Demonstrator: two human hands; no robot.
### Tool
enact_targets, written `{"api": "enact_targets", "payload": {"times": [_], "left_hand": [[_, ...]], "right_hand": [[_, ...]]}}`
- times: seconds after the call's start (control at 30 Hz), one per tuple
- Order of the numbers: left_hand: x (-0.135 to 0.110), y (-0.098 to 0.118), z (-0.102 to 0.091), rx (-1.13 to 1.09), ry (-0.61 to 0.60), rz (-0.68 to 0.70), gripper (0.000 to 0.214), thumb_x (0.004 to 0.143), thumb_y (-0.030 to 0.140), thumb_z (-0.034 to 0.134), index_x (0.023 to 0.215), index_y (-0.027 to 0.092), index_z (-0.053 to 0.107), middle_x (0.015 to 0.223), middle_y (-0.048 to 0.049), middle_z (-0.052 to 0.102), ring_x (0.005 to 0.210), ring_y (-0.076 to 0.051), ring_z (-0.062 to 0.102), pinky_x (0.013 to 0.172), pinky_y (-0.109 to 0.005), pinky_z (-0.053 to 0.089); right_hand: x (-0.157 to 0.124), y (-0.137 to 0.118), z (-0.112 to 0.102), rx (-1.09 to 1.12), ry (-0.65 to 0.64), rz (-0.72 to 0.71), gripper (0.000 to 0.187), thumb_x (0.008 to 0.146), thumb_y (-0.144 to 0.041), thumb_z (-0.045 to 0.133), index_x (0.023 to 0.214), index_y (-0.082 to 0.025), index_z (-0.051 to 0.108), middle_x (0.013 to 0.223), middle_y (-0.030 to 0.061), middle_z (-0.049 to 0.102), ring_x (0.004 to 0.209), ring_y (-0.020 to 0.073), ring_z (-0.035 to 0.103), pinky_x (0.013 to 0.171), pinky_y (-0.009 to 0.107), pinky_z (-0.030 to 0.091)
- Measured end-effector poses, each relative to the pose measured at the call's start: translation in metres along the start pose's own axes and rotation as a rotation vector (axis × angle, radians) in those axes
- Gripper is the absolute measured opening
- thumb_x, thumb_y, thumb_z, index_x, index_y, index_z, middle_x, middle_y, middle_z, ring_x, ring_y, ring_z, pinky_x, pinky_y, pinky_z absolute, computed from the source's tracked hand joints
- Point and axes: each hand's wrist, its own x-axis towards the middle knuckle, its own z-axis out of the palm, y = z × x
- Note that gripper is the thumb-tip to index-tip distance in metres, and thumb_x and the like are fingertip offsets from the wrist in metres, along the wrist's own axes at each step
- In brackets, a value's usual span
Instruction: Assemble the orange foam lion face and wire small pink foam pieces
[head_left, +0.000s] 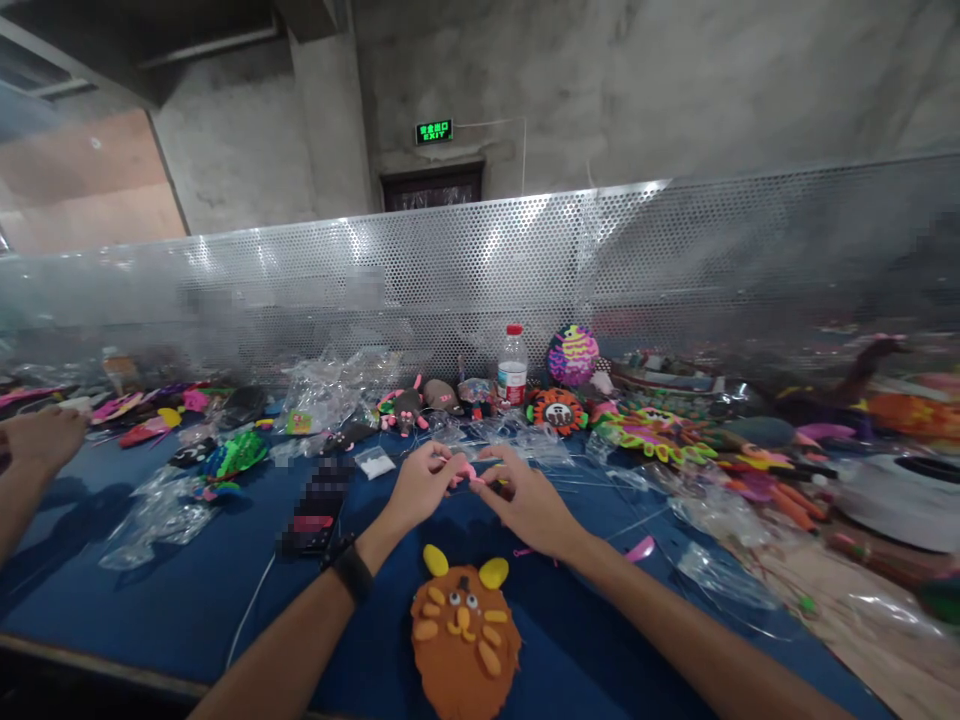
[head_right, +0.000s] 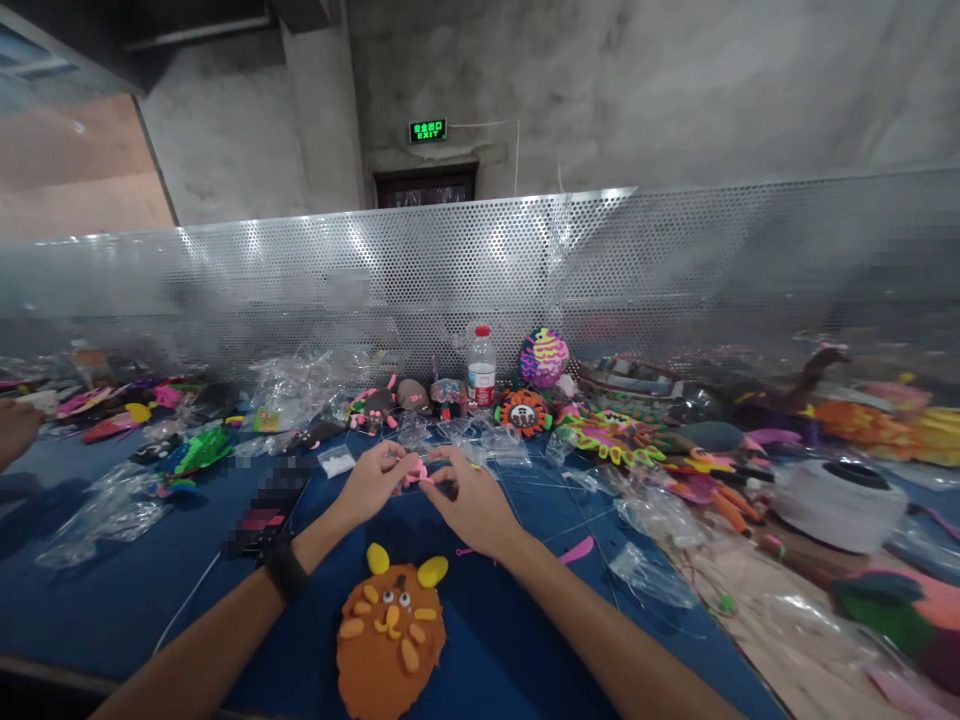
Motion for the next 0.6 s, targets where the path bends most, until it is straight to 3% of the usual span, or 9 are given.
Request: {"api": "enact_targets", "payload": {"times": [0.1,0.3,0.43,0.6], "left_hand": [[-0.0026,0.0016,0.0014,0.043,-0.069,0.026,0.039,0.073,0.056,0.060,0.075,0.018,0.051,0.063,0.0006,0.063,0.051,-0.012,0.057,0.050,-0.023,0.044],[-0.0059,0.0048,0.0036,-0.012,-0.155,0.031,0.037,0.072,0.053,0.063,0.073,0.018,0.051,0.061,0.0013,0.059,0.055,-0.012,0.057,0.053,-0.023,0.044],[-0.0050,0.0033,0.0040,-0.033,-0.144,0.051,0.037,0.070,0.049,0.067,0.079,0.018,0.050,0.059,0.0029,0.057,0.054,-0.012,0.056,0.050,-0.023,0.044],[-0.0001,-0.0011,0.0011,-0.003,-0.125,0.040,0.035,0.072,0.049,0.064,0.083,0.016,0.057,0.072,-0.0024,0.063,0.063,-0.014,0.059,0.047,-0.021,0.044]], "right_hand": [[-0.0001,-0.0025,-0.0002,-0.036,-0.025,0.007,0.035,0.083,-0.037,0.051,0.116,-0.024,0.051,0.080,-0.0014,0.072,0.052,0.0149,0.061,0.052,0.026,0.043],[0.0017,-0.0037,-0.0050,-0.137,-0.003,-0.022,0.023,0.083,-0.032,0.052,0.099,-0.028,0.067,0.075,-0.0024,0.072,0.060,0.0157,0.062,0.056,0.025,0.042],[0.0029,0.0006,-0.0049,-0.154,0.051,-0.031,0.020,0.079,-0.031,0.056,0.094,-0.029,0.070,0.075,-0.0023,0.072,0.065,0.0161,0.063,0.059,0.025,0.043],[0.0025,-0.0021,-0.0044,-0.148,0.033,-0.051,0.021,0.084,-0.040,0.054,0.086,-0.026,0.069,0.076,-0.0007,0.073,0.065,0.0171,0.064,0.057,0.026,0.042]]}}
